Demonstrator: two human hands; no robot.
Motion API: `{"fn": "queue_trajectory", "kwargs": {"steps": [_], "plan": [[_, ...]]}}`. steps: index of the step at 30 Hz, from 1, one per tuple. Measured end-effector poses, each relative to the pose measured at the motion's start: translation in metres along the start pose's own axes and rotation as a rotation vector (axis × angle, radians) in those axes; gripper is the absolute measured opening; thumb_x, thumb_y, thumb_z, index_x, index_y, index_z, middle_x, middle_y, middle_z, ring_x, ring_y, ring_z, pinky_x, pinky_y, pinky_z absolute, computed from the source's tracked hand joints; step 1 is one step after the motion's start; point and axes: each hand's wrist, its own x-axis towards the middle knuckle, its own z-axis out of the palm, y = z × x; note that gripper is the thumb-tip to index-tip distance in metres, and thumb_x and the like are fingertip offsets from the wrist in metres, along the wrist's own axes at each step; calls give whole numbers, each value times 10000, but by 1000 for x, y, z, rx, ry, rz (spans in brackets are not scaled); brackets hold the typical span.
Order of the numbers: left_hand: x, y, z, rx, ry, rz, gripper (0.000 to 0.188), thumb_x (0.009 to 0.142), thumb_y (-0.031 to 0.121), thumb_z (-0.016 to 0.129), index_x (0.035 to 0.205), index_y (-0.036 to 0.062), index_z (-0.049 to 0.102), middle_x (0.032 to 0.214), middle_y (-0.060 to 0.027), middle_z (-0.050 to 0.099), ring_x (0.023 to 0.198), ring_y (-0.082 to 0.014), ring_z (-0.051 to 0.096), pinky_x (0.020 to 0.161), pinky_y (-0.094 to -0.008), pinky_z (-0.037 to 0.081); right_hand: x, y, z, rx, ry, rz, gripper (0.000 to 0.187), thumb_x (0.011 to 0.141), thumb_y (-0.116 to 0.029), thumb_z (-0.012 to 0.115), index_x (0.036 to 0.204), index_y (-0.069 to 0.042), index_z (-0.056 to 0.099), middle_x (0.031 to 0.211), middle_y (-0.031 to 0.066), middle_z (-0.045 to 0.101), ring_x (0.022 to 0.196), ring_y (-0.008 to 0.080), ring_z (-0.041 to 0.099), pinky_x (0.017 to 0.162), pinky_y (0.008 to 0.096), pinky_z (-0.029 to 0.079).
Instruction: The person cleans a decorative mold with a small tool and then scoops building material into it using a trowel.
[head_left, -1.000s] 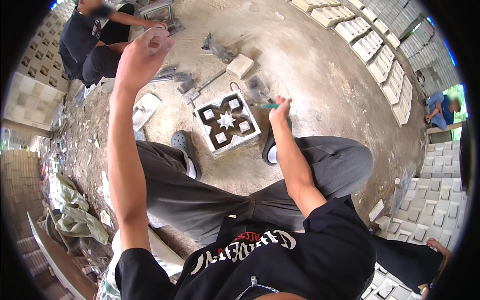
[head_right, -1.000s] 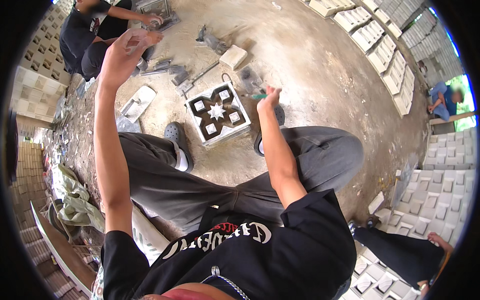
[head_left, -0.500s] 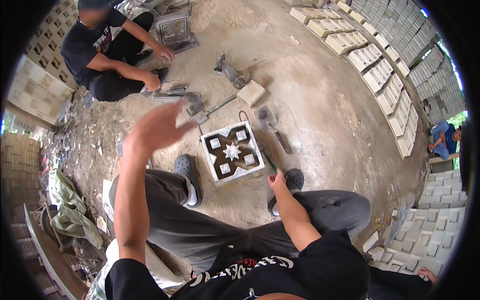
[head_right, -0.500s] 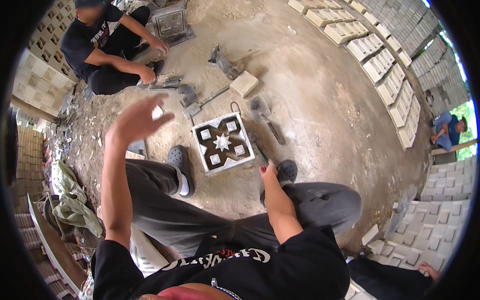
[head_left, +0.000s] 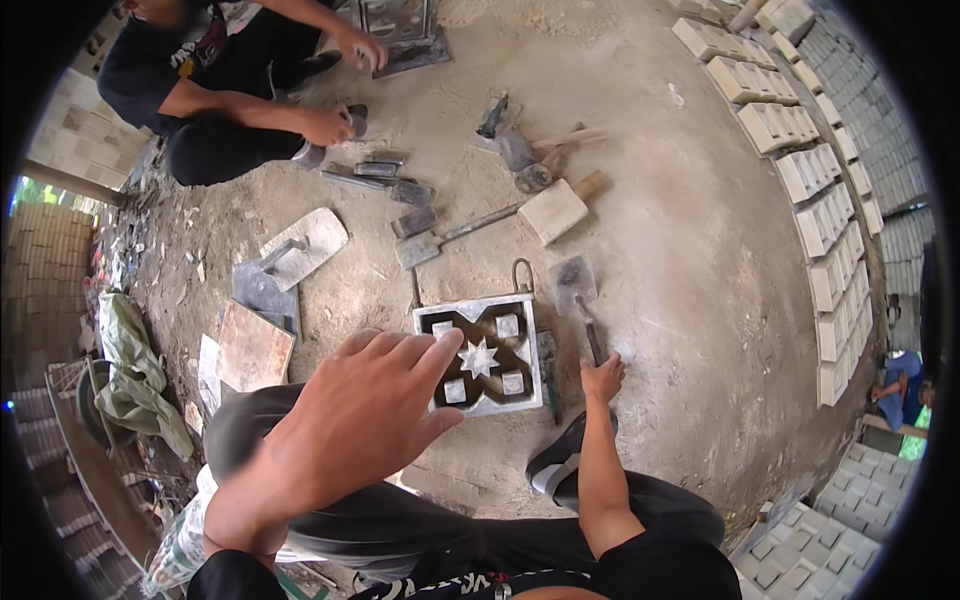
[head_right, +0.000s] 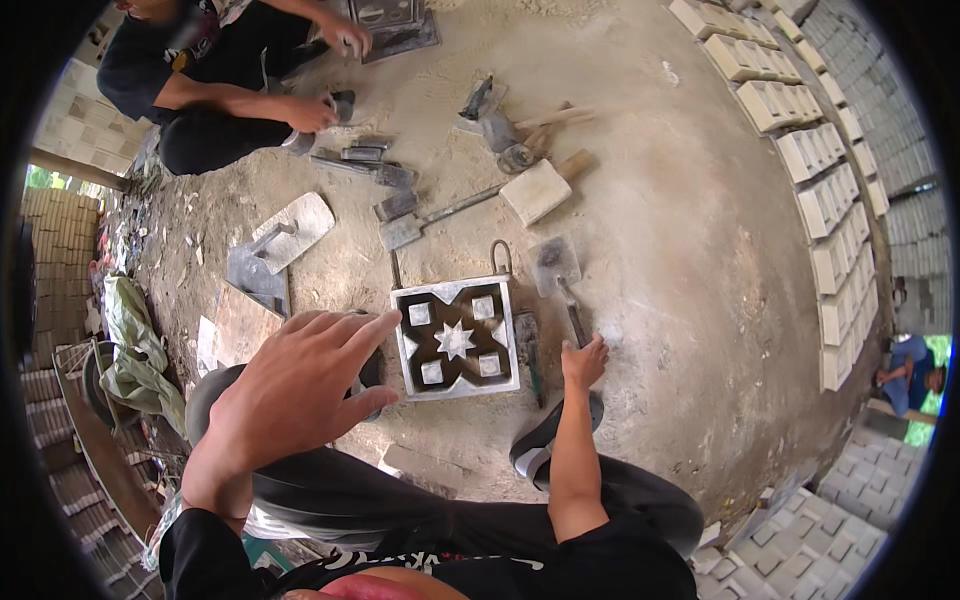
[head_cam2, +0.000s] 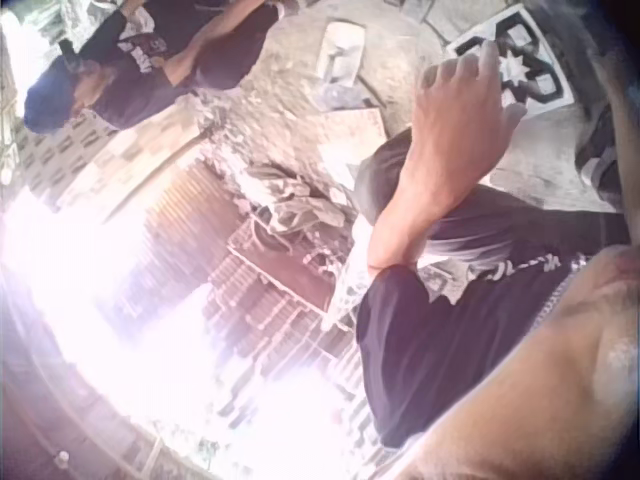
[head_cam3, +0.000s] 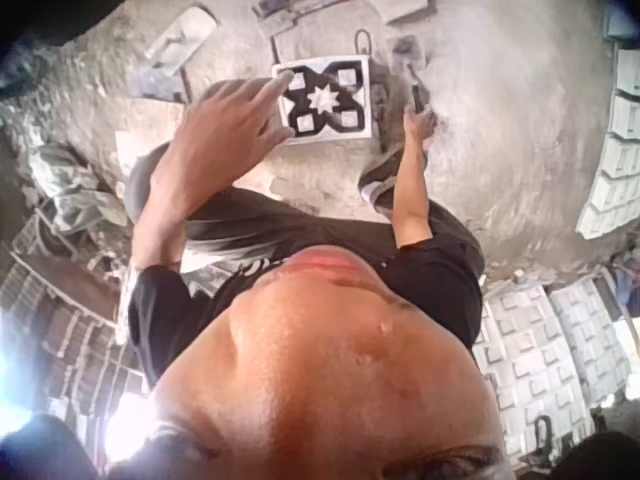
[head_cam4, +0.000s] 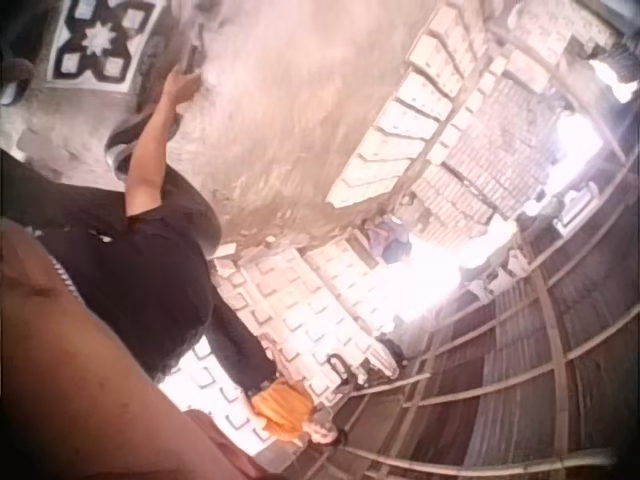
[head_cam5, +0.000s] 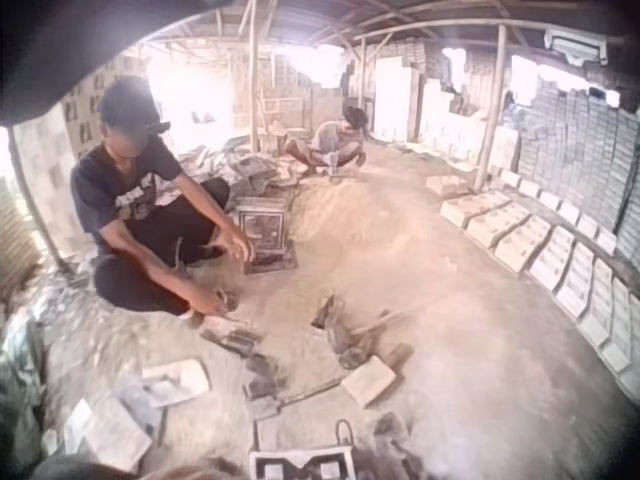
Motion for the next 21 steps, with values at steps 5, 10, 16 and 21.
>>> {"fn": "queue_trajectory", "kwargs": {"steps": [5,10,16,21], "plan": [[33,-18,-3,-16,-61,-39,618,854,339,623,1325,-4,417,1210,-162,550,1150,-316,506,1035,-413,344,33,-2,4,-47,-24,-364,280,833,-316,640,911,-58,568,913,155,596,891,373,571,756,497,461],[54,-42,-1,-131,-251,-73,638,873,393,591,1338,-1,405,1201,-190,559,1160,-341,507,1025,-435,359,38,-15,-39,169,-270,-325,242,856,-303,598,919,-76,544,733,200,617,733,424,601,639,514,454],[90,-68,44,-262,-63,-137,630,889,458,553,1325,18,438,1226,-222,566,1162,-372,521,996,-436,393,13,-75,-115,124,-365,-125,266,863,-321,577,957,-73,552,806,217,641,805,430,611,692,507,467],[79,-12,84,-479,225,-414,528,864,355,621,1259,25,501,1193,-176,592,1072,-351,573,905,-410,460,-41,-82,-208,363,-338,-11,303,840,-334,608,927,-48,566,824,226,643,812,435,610,708,498,459]]}}
